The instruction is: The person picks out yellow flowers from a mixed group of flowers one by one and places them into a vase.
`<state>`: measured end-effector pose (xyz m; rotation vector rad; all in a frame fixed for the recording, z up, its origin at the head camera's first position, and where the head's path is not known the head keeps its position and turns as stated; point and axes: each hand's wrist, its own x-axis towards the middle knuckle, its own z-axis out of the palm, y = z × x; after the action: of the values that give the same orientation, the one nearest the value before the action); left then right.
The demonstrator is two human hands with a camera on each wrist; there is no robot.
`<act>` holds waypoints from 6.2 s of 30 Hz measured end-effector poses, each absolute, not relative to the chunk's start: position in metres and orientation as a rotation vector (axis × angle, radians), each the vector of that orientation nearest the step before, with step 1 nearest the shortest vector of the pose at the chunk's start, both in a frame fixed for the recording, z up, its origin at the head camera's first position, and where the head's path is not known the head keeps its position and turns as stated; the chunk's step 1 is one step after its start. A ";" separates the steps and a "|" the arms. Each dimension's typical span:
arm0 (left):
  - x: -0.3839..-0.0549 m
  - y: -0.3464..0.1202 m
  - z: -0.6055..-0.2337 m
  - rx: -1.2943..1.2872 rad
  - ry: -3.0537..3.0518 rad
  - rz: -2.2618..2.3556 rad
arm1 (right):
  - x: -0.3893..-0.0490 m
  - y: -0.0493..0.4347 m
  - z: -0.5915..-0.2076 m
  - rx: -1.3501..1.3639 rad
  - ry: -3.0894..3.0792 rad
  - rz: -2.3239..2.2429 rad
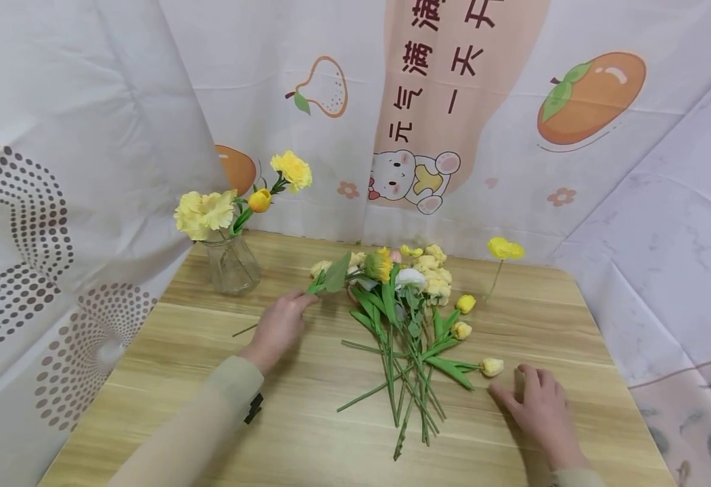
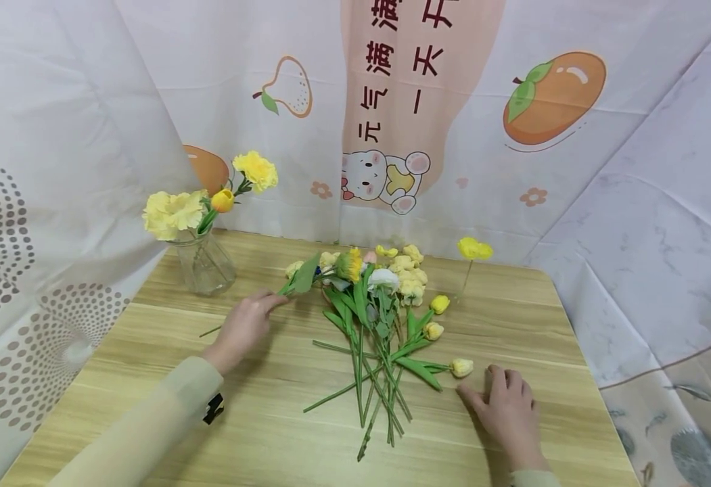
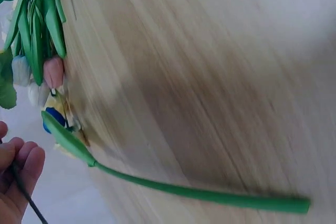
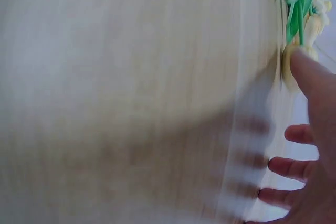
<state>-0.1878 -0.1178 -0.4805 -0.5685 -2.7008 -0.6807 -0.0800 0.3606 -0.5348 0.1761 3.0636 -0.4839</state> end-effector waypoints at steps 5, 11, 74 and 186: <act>-0.187 -0.125 -0.475 -0.665 -2.630 -0.546 | -0.076 0.365 -0.536 0.168 2.923 -0.410; -0.190 -0.131 -0.460 -0.752 -2.501 -0.432 | -0.076 0.364 -0.534 0.175 2.882 -0.453; -0.231 -0.227 -0.413 0.384 -2.443 -0.896 | -0.072 0.362 -0.543 0.139 2.939 -0.453; -0.143 -0.069 -0.517 -0.931 -3.160 -0.512 | -0.093 0.166 -0.524 -0.439 3.277 -0.470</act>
<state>-0.1434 -0.0688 -0.5169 -0.9306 -3.1601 -0.5120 -0.0931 0.1659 -0.5238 -0.4391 3.2768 -0.4697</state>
